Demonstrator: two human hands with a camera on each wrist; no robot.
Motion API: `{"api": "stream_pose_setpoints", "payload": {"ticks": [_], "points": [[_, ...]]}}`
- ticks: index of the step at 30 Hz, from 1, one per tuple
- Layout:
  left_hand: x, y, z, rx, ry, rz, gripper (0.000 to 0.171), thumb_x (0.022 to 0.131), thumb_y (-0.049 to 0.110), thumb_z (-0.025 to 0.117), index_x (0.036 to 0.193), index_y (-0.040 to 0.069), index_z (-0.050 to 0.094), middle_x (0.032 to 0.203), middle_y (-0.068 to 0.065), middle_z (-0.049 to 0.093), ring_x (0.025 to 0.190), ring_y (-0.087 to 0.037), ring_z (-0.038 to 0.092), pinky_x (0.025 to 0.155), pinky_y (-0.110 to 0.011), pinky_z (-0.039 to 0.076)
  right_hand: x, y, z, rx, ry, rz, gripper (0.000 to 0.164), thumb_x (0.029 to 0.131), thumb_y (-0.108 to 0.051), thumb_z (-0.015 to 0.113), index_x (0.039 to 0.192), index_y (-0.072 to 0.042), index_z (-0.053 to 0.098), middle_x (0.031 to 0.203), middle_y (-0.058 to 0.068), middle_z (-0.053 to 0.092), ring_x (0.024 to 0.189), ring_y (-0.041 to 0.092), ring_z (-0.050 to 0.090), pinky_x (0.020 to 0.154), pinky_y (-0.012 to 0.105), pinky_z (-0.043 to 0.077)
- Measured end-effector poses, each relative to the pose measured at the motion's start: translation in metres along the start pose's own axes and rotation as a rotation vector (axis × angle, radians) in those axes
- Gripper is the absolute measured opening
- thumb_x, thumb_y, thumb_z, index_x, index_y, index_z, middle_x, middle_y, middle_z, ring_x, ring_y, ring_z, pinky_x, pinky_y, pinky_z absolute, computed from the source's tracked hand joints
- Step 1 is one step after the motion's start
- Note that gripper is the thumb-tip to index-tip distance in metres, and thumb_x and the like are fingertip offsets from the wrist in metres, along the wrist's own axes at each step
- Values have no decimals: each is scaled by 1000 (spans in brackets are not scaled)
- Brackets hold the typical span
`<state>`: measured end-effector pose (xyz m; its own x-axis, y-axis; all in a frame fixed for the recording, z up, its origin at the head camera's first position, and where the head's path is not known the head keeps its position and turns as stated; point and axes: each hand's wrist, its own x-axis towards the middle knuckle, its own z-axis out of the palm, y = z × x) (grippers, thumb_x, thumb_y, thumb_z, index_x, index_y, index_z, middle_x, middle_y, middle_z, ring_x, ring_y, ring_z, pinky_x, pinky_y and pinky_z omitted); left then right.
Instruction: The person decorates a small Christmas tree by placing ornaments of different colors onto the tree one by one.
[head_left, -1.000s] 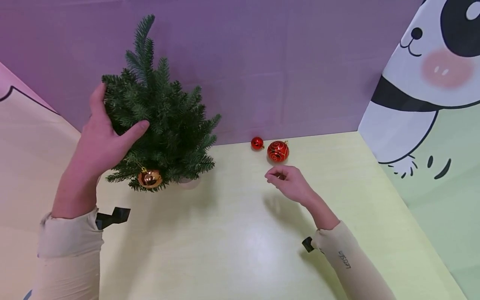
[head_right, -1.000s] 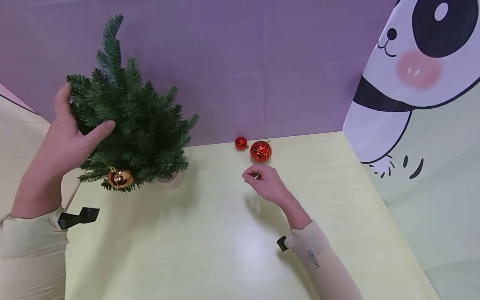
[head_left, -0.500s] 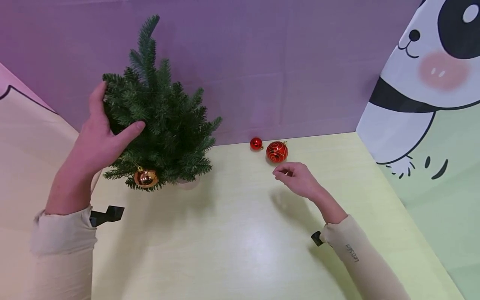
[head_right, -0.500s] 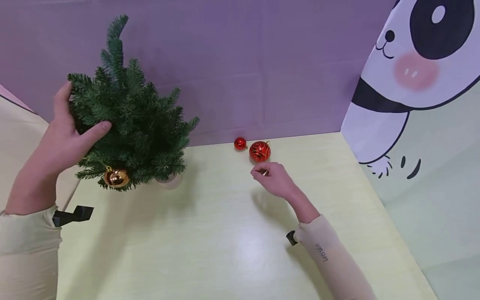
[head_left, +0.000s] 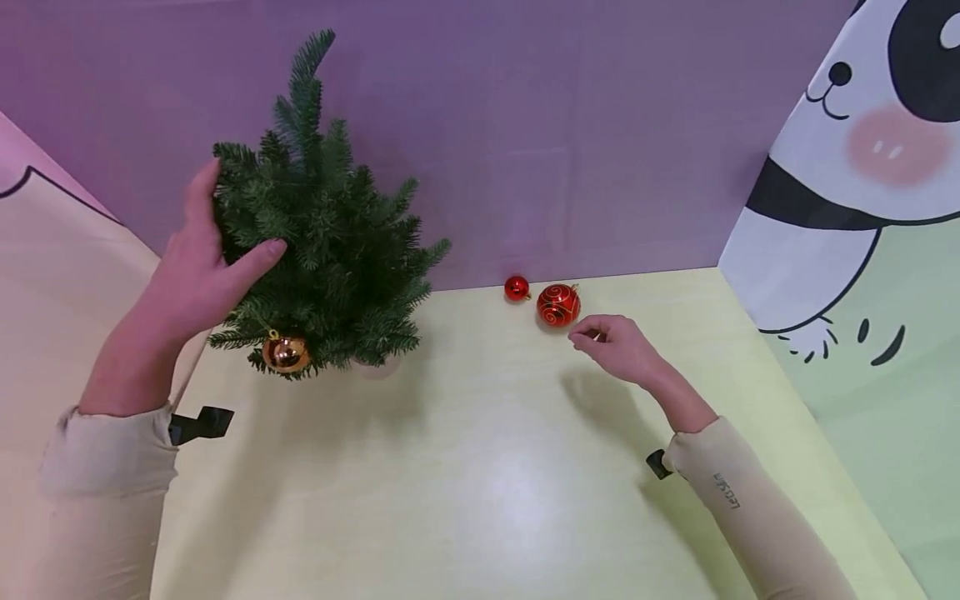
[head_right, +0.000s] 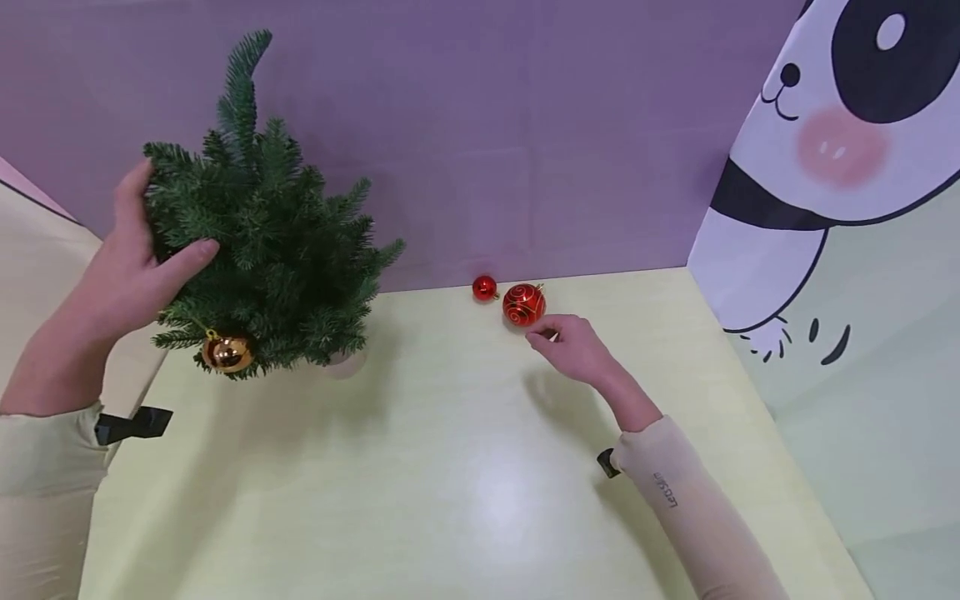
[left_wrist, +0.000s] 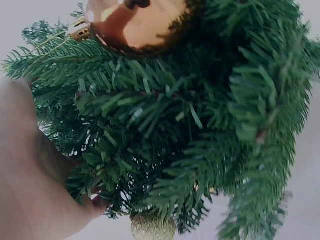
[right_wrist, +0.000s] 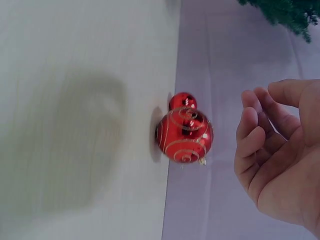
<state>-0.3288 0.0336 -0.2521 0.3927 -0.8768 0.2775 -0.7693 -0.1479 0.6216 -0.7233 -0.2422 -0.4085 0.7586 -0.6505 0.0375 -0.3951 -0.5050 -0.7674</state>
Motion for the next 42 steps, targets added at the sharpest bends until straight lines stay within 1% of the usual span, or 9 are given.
{"api": "stream_pose_setpoints", "payload": {"ticks": [5, 9, 18, 20, 23, 25, 30, 34, 42], "points": [[6, 2, 0, 6, -37, 20, 88, 96, 38, 55, 151, 39, -15, 131, -49, 32, 130, -60, 22, 106, -67, 12, 6, 5, -17, -93, -7, -12, 14, 96, -15, 60, 98, -7, 72, 89, 4, 67, 77, 21, 57, 69, 35, 47], [10, 2, 1, -4, -66, 27, 89, 97, 38, 54, 151, 39, -16, 151, -38, 7, 136, -57, 12, 107, -66, 8, 12, 5, -29, -149, -5, -31, 15, 96, -15, 60, 97, -6, 72, 89, 4, 68, 76, 20, 58, 69, 35, 47], [15, -2, 1, 5, -69, 62, 88, 97, 36, 53, 151, 40, -15, 159, -19, -5, 135, -59, 9, 106, -69, 7, 32, -1, -38, -193, -30, -6, 21, 96, -14, 57, 105, 0, 70, 97, 8, 67, 87, 24, 57, 76, 37, 46], [15, -4, -1, 22, -71, 59, 87, 97, 36, 53, 152, 39, -15, 148, -35, 23, 127, -62, 25, 104, -70, 11, 38, -1, -36, -195, -36, 9, 23, 97, -15, 57, 106, 1, 70, 98, 9, 66, 89, 25, 57, 77, 37, 46], [14, -7, -5, 72, -71, 43, 87, 97, 38, 52, 151, 40, -16, 87, -38, 52, 87, -59, 51, 99, -70, 21, 51, 1, -33, -189, -46, 27, 25, 97, -17, 56, 107, 3, 69, 102, 12, 65, 92, 27, 57, 78, 38, 46], [15, -7, -8, 95, -81, 33, 87, 98, 39, 52, 151, 39, -17, 74, -36, 49, 79, -58, 51, 98, -70, 22, 58, 4, -32, -186, -43, 38, 26, 98, -17, 56, 108, 4, 68, 104, 14, 65, 94, 28, 57, 79, 39, 46], [15, -6, -11, 97, -117, 18, 88, 98, 40, 51, 150, 38, -20, 115, -49, 42, 114, -67, 34, 102, -70, 15, 73, 11, -32, -204, -8, 61, 24, 97, -14, 56, 106, 4, 68, 104, 16, 66, 95, 29, 58, 80, 41, 47], [14, -7, -10, 116, -98, 26, 88, 98, 40, 51, 151, 37, -18, 76, -34, 49, 95, -63, 47, 98, -70, 21, 81, 19, -34, -190, -1, 78, 23, 96, -14, 57, 104, 5, 67, 103, 17, 65, 96, 30, 58, 81, 42, 47], [14, -5, -10, 140, -97, 42, 88, 98, 40, 52, 152, 34, -16, 62, -19, 45, 82, -54, 53, 98, -69, 23, 88, 33, -28, -182, 80, 132, 31, 94, -15, 56, 116, 6, 59, 114, 24, 61, 106, 36, 56, 88, 46, 45]]}}
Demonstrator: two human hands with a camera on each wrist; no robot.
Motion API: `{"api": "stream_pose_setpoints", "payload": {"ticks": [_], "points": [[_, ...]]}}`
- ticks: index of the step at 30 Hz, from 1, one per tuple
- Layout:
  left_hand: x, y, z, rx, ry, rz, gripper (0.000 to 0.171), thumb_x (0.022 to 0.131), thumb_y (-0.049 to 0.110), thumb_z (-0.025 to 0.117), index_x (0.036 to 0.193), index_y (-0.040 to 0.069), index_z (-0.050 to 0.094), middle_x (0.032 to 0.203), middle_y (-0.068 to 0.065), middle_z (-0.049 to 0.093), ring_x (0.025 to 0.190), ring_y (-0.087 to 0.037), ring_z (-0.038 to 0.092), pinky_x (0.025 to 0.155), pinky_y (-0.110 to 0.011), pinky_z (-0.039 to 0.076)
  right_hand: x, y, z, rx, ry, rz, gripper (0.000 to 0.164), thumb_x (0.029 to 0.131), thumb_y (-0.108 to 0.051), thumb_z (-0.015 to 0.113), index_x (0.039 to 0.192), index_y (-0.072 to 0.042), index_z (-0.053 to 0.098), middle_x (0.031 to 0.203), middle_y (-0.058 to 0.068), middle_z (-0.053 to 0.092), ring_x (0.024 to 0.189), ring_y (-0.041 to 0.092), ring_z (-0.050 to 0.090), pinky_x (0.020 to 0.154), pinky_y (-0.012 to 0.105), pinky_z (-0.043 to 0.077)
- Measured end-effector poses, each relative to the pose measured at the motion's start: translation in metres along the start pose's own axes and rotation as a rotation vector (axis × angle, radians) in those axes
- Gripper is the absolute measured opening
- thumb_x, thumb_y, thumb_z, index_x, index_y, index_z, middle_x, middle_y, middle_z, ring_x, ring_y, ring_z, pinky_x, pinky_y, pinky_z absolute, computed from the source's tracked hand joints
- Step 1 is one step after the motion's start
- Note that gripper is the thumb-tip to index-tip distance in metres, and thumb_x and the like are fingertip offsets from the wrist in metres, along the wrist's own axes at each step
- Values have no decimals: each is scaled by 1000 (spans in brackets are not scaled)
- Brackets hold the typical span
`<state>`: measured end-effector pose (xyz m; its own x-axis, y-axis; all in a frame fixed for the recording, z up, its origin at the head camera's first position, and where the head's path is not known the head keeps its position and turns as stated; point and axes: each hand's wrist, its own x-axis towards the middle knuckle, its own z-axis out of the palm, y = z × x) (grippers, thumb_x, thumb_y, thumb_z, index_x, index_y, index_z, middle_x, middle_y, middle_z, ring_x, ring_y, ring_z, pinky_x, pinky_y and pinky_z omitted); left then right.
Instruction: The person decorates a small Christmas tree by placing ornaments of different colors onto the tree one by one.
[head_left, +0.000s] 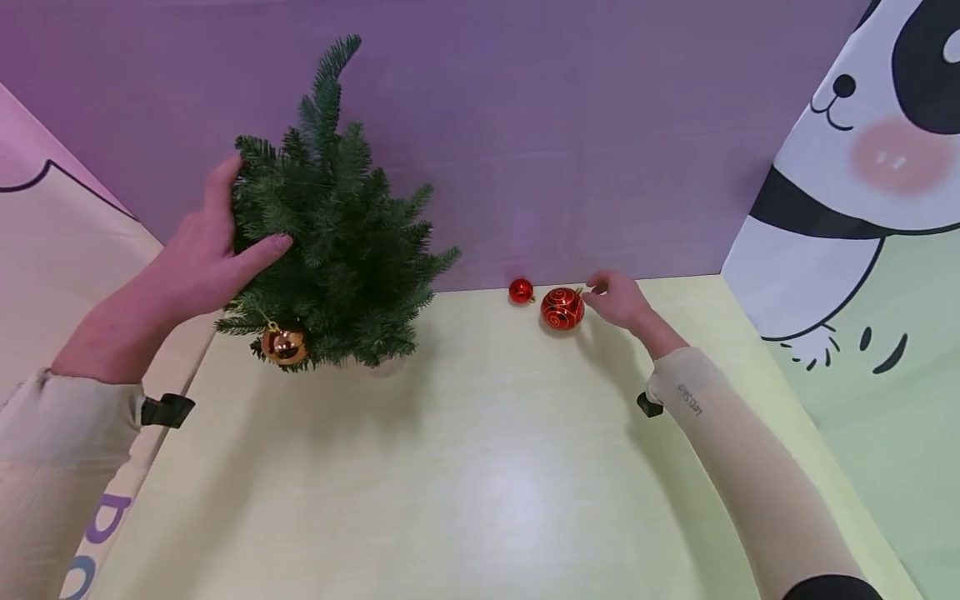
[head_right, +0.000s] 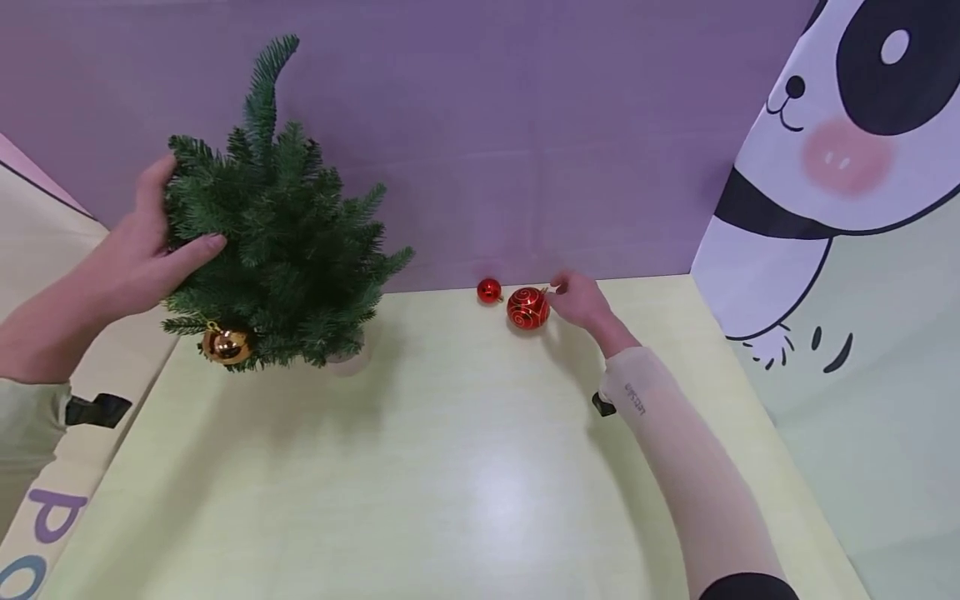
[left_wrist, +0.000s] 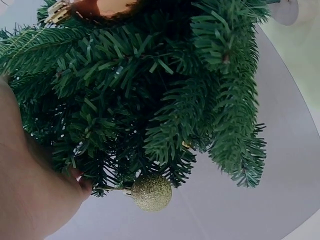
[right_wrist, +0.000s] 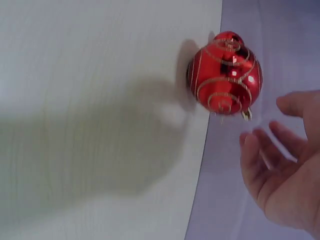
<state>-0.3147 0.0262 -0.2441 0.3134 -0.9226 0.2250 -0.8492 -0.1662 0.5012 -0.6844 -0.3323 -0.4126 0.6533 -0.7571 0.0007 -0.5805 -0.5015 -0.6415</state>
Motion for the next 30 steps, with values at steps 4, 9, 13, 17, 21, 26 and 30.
{"api": "stream_pose_setpoints", "payload": {"ticks": [4, 9, 13, 17, 21, 26, 30], "points": [[1, 1, -1, 14, 2, -1, 88, 98, 41, 52, 152, 34, -16, 60, -17, 43, 69, -47, 50, 98, -68, 24, -2, -6, 11, -43, 94, 75, 38, 94, -24, 54, 121, 3, 54, 115, 20, 59, 102, 34, 56, 84, 46, 46], [6, 2, 1, 32, -11, -11, 88, 98, 44, 51, 152, 32, -17, 56, -13, 39, 56, -33, 44, 97, -66, 26, -3, -19, 24, -128, 177, 202, 41, 93, -38, 54, 112, -2, 54, 101, 12, 59, 82, 28, 56, 64, 40, 45], [11, 4, 3, 45, -24, -15, 89, 98, 46, 50, 152, 32, -19, 56, -14, 41, 57, -34, 47, 97, -66, 26, -2, -23, 38, -250, 223, 250, 51, 89, -51, 58, 103, -2, 50, 92, 11, 54, 77, 29, 56, 58, 40, 44], [15, 3, 5, 36, -26, -6, 89, 98, 47, 49, 152, 31, -19, 78, -28, 51, 84, -50, 53, 102, -66, 22, 1, -24, 53, -360, 260, 230, 61, 84, -54, 62, 107, 0, 47, 98, 14, 51, 87, 33, 55, 64, 46, 48], [15, 0, 9, 21, -8, 11, 88, 98, 45, 49, 153, 30, -18, 93, -36, 49, 89, -54, 51, 102, -67, 21, 4, -26, 64, -422, 267, 206, 67, 83, -53, 65, 114, 3, 46, 105, 17, 50, 92, 36, 54, 69, 48, 50], [12, -2, 12, 18, 8, 13, 87, 98, 45, 49, 153, 29, -17, 99, -38, 49, 82, -52, 53, 99, -69, 23, 5, -23, 76, -490, 247, 169, 65, 86, -47, 65, 121, 3, 44, 109, 18, 49, 97, 37, 51, 78, 49, 47], [13, -2, 15, 13, 25, 18, 87, 98, 45, 49, 153, 31, -17, 89, -35, 50, 72, -50, 52, 97, -68, 25, 3, -17, 77, -469, 258, 121, 62, 85, -43, 66, 123, 1, 46, 116, 19, 50, 105, 39, 47, 87, 52, 41]]}}
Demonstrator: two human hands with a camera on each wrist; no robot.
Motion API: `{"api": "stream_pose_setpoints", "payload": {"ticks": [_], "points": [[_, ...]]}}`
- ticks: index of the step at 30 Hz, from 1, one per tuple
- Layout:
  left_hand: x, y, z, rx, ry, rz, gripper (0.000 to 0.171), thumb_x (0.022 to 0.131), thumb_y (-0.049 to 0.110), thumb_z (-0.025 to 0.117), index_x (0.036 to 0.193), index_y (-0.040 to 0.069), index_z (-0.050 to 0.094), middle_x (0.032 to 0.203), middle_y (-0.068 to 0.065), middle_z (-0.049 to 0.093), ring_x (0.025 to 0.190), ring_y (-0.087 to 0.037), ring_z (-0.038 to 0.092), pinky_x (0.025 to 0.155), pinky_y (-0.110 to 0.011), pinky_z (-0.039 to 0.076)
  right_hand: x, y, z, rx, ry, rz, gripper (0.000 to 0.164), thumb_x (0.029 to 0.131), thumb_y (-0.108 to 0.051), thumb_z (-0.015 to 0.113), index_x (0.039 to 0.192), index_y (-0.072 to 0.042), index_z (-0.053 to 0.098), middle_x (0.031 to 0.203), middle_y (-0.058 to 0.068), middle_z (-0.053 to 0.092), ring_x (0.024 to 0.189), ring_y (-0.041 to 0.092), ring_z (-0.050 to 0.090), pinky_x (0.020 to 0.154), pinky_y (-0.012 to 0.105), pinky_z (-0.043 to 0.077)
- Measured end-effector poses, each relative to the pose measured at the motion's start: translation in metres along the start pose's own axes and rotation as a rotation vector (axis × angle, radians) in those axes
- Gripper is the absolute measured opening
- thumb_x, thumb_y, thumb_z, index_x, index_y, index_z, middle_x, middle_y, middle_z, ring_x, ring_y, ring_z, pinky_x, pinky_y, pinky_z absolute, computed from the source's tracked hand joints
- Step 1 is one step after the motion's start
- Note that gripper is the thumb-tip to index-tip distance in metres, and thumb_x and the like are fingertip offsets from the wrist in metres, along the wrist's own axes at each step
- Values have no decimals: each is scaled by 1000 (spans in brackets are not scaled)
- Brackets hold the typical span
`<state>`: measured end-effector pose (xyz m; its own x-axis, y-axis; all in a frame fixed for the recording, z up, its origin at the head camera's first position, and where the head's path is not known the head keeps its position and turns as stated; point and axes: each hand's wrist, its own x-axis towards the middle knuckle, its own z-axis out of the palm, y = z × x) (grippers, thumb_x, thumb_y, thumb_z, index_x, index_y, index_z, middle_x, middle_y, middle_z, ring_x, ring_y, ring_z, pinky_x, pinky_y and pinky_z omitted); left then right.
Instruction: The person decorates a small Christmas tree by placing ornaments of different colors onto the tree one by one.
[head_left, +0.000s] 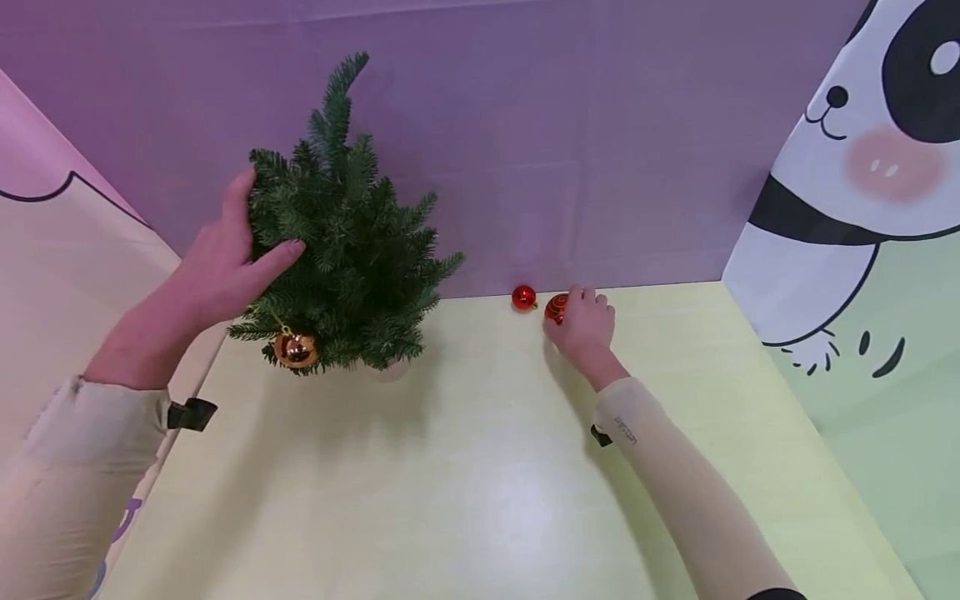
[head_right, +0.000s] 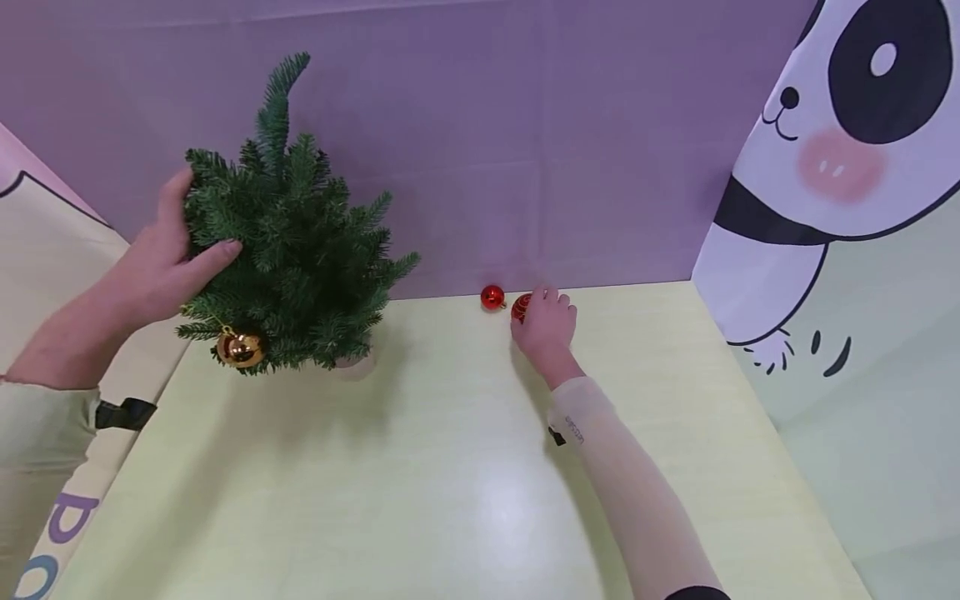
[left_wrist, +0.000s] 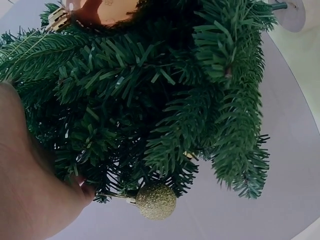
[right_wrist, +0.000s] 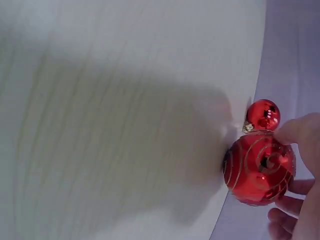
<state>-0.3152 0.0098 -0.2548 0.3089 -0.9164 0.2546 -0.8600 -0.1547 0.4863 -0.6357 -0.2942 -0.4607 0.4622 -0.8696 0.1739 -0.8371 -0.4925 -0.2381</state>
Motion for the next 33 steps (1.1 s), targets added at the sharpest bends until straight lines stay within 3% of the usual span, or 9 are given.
{"api": "stream_pose_setpoints", "payload": {"ticks": [3, 8, 12, 18, 19, 25, 33], "points": [[1, 1, 1, -1, 15, 9, 87, 98, 45, 50, 153, 33, -17, 67, -24, 44, 55, -41, 46, 94, -67, 27, 0, 5, -2, 66, 10, -24, 60, 83, -36, 69, 129, -2, 48, 123, 21, 49, 110, 40, 44, 90, 54, 39], [4, 4, 0, 3, 41, 24, 86, 98, 44, 49, 153, 34, -16, 56, -16, 39, 43, -30, 35, 84, -63, 31, 1, 10, -6, 153, 12, -7, 74, 81, -32, 72, 141, -4, 37, 130, 23, 45, 115, 42, 41, 92, 56, 38], [7, 7, -2, -1, 60, 37, 85, 98, 43, 50, 153, 36, -15, 55, -14, 37, 45, -31, 37, 82, -62, 32, 2, 11, -5, 189, 47, 88, 88, 80, -42, 73, 142, 0, 28, 128, 24, 44, 116, 43, 41, 94, 57, 38], [3, 4, -2, -9, 88, 30, 85, 97, 41, 51, 153, 36, -13, 51, -10, 32, 45, -31, 34, 76, -57, 32, 2, 12, 4, 207, 85, 207, 91, 75, -57, 70, 132, 5, 37, 118, 22, 47, 110, 39, 43, 91, 54, 38], [2, 3, -2, -15, 91, 28, 85, 97, 41, 51, 153, 36, -13, 53, -10, 34, 48, -33, 38, 81, -59, 33, 3, 13, 6, 218, 85, 215, 90, 74, -58, 71, 130, 5, 38, 117, 22, 47, 109, 39, 43, 91, 53, 38], [2, 1, 0, -46, 97, 30, 85, 97, 40, 52, 153, 39, -11, 61, -17, 41, 70, -44, 49, 97, -68, 26, 7, 24, 14, 279, 74, 219, 86, 77, -56, 72, 131, 2, 38, 118, 20, 48, 109, 38, 42, 93, 53, 35], [-2, -5, 10, -57, 98, 60, 83, 98, 36, 52, 153, 38, -11, 60, -16, 37, 49, -33, 38, 88, -66, 28, 8, 33, 21, 282, 19, 177, 89, 76, -58, 71, 134, 1, 39, 121, 20, 50, 112, 39, 43, 94, 54, 36]]}}
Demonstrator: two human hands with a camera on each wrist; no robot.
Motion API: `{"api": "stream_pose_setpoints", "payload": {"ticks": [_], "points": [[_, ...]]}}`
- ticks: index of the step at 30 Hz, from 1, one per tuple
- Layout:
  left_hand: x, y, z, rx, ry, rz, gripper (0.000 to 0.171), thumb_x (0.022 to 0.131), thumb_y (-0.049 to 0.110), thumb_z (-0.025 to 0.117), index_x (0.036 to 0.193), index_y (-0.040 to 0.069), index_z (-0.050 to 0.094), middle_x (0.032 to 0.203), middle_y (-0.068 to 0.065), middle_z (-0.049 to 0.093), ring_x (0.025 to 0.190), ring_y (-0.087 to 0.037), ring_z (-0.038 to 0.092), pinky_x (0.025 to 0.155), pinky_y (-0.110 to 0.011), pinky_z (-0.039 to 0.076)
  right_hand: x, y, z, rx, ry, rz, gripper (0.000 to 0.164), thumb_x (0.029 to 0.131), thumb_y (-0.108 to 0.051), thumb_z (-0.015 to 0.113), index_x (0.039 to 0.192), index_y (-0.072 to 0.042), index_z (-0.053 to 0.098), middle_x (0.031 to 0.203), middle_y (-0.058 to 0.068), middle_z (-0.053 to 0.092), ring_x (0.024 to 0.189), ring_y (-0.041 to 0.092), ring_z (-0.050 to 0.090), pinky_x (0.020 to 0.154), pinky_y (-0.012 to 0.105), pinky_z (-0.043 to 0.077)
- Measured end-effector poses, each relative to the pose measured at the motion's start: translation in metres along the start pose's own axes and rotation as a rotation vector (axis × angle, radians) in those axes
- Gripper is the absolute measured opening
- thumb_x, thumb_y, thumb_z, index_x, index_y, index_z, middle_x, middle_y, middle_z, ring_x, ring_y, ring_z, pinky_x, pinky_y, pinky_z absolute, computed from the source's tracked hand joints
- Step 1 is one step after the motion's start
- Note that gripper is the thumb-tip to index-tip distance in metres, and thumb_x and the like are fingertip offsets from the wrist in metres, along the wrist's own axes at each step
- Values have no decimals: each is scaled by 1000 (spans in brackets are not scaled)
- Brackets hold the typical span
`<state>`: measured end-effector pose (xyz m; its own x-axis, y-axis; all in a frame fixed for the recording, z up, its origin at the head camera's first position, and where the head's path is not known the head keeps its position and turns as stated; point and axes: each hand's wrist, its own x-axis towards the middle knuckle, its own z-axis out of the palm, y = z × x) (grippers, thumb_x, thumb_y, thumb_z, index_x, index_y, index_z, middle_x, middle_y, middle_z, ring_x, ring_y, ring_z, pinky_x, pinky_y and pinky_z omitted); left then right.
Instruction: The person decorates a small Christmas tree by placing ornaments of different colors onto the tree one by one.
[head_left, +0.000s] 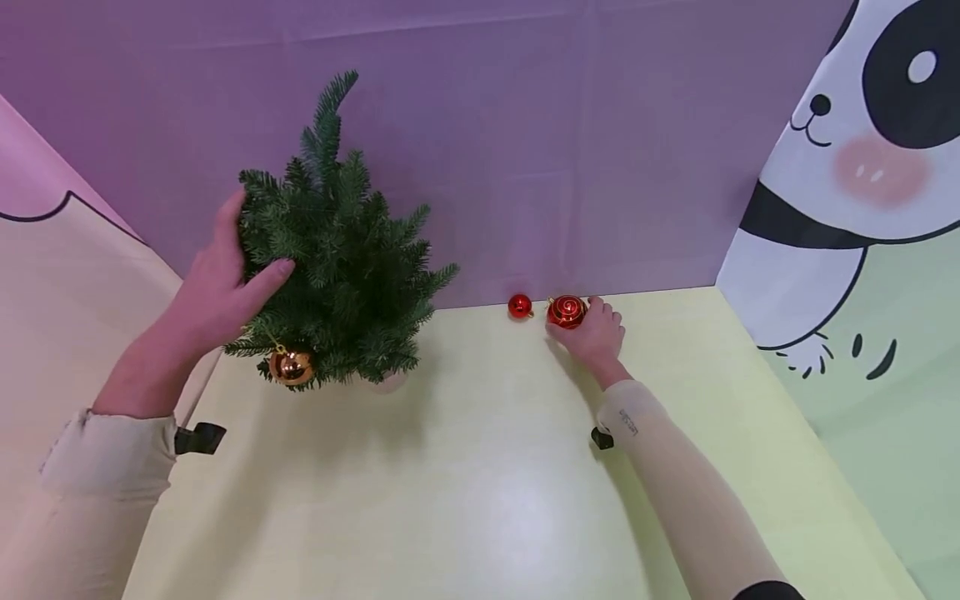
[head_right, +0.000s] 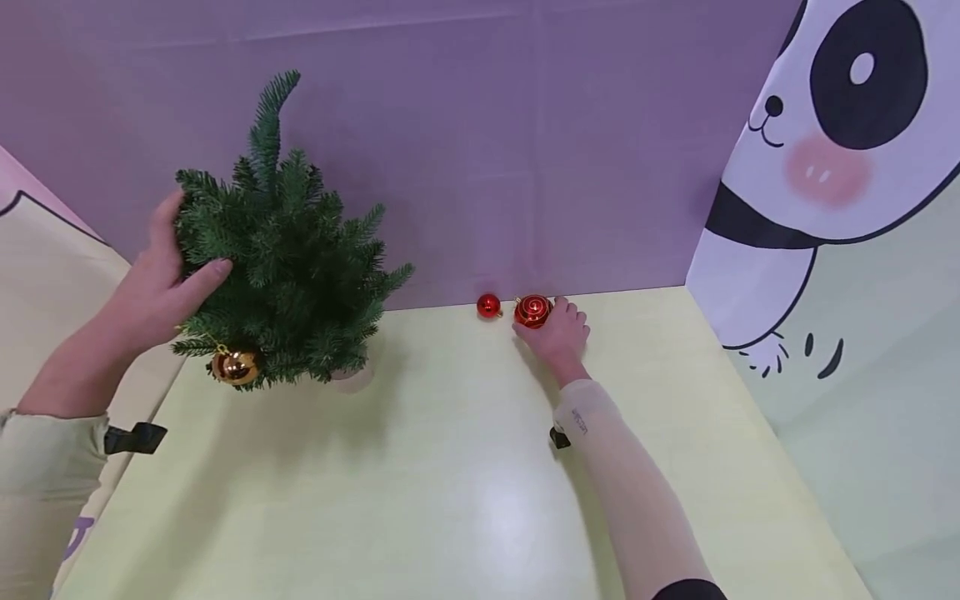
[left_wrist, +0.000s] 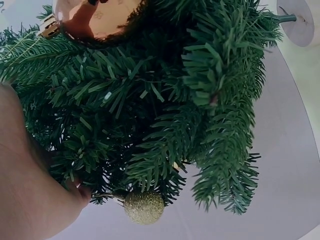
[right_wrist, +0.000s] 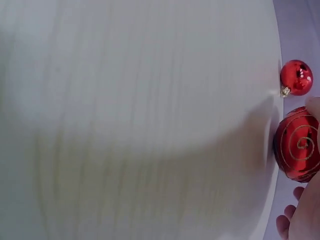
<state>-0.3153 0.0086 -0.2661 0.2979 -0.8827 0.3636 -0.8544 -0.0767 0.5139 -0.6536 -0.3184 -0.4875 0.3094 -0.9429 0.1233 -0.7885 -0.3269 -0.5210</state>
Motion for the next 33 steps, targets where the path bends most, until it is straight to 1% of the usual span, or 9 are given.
{"api": "stream_pose_setpoints", "payload": {"ticks": [5, 7, 9, 11, 14, 16, 21, 29, 33], "points": [[-2, 1, 2, 1, 17, 13, 82, 98, 37, 51, 153, 40, -10, 56, -16, 36, 47, -33, 37, 85, -64, 30, 2, 4, 1, 0, 13, -12, 81, 77, -56, 71, 127, 2, 44, 116, 21, 55, 106, 38, 47, 90, 54, 40], [-2, 2, 2, -1, 18, 15, 82, 98, 36, 51, 153, 40, -10, 61, -19, 38, 49, -35, 38, 87, -65, 29, 2, 7, 1, 6, 20, -10, 81, 77, -56, 71, 127, 2, 44, 115, 20, 55, 105, 38, 48, 90, 53, 40], [-2, 2, 1, -7, 23, 19, 82, 98, 35, 52, 153, 39, -9, 77, -32, 45, 53, -40, 42, 88, -67, 29, 3, 8, 1, 21, 25, -11, 81, 77, -56, 71, 127, 2, 44, 115, 20, 56, 105, 38, 49, 90, 53, 41], [-2, 2, 1, -11, 28, 22, 82, 98, 35, 51, 153, 39, -8, 79, -34, 45, 58, -42, 44, 90, -68, 27, 2, 9, 2, 48, 22, -8, 80, 77, -54, 72, 127, 2, 44, 116, 21, 56, 105, 38, 49, 90, 53, 41], [-4, 1, 2, -5, 34, 26, 81, 98, 36, 51, 154, 38, -8, 72, -30, 46, 57, -41, 44, 87, -66, 29, 2, 11, 2, 71, 1, -6, 80, 78, -53, 73, 127, 3, 43, 117, 21, 57, 106, 39, 50, 90, 53, 42], [-5, 0, 2, 11, 33, 19, 81, 98, 37, 51, 153, 38, -9, 57, -17, 36, 51, -35, 40, 80, -61, 33, 2, 11, 1, 85, -9, -8, 80, 78, -52, 73, 128, 3, 43, 118, 21, 56, 107, 39, 50, 90, 53, 43], [-3, 0, 1, 52, 43, 15, 83, 98, 39, 51, 153, 38, -10, 53, -11, 33, 41, -29, 33, 64, -50, 32, 1, 7, -6, 127, -15, -15, 79, 78, -51, 73, 129, 2, 43, 120, 20, 56, 110, 37, 52, 91, 51, 45], [-3, 0, 1, 58, 32, 17, 84, 98, 39, 51, 154, 35, -11, 59, -13, 34, 44, -29, 34, 70, -57, 33, -6, 15, -24, 186, 2, -54, 80, 78, -45, 77, 131, 3, 43, 124, 22, 55, 113, 38, 53, 92, 51, 45], [-4, 0, 2, 40, 21, 12, 83, 98, 38, 51, 154, 36, -12, 66, -16, 36, 50, -31, 37, 79, -62, 32, -9, 23, -31, 204, 11, -72, 81, 79, -43, 77, 134, 3, 41, 127, 21, 53, 117, 36, 50, 96, 50, 42]]}}
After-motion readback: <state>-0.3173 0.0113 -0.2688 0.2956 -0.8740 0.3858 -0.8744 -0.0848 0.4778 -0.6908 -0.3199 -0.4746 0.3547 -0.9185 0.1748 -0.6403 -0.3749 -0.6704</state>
